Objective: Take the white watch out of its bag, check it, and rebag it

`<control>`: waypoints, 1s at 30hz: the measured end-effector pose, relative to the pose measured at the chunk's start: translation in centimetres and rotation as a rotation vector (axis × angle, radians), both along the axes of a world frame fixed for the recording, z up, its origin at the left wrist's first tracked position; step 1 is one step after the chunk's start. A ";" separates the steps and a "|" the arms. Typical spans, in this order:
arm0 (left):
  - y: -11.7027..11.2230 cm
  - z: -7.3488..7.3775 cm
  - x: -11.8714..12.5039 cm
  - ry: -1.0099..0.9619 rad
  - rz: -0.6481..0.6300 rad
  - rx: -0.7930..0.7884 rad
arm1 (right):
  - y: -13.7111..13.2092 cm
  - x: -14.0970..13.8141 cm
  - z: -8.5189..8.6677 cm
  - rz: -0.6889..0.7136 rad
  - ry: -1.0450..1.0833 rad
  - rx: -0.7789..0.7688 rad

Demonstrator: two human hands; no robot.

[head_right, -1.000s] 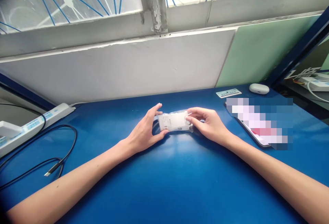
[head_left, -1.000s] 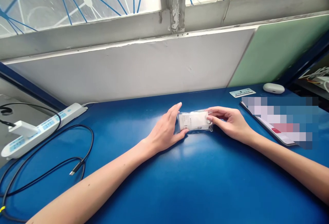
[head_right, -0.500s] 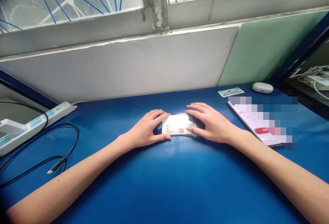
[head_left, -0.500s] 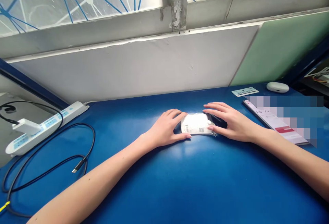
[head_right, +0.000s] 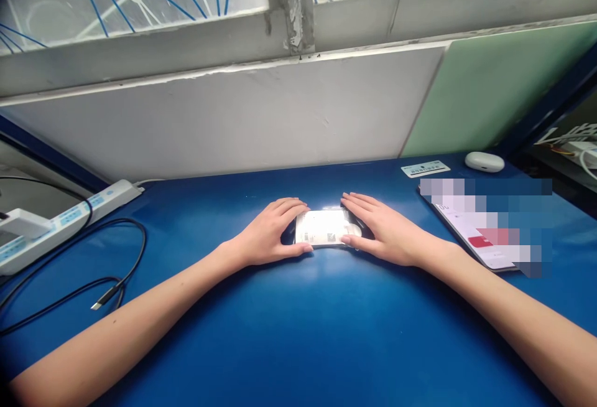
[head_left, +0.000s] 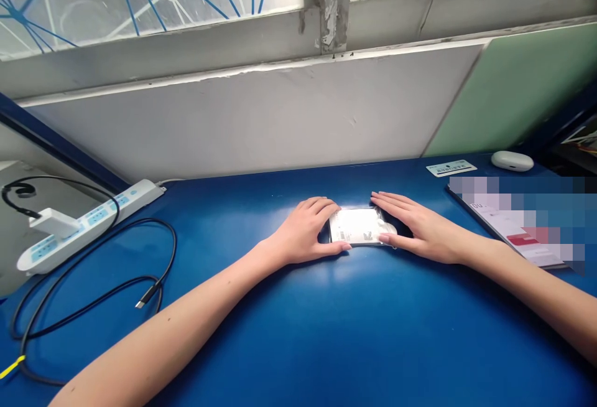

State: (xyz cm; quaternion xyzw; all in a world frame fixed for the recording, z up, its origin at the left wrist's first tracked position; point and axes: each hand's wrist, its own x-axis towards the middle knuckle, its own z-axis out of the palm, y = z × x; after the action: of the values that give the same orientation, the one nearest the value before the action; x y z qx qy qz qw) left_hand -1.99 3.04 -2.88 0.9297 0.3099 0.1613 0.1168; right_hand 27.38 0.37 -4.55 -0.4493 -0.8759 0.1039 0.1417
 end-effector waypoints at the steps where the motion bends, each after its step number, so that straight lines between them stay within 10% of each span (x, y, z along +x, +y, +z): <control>1: 0.0 0.0 0.0 -0.002 0.002 0.000 | 0.0 0.0 0.0 -0.002 -0.007 -0.006; 30: 0.0 0.4 0.1 0.045 0.016 0.004 | -0.4 -0.4 0.7 0.025 -0.026 0.055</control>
State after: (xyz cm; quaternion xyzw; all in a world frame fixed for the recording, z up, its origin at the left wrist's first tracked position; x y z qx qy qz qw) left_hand -1.91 3.02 -2.49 0.9308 0.3194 0.1421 0.1066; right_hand 26.98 -0.06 -3.80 -0.4354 -0.8859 0.0756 0.1413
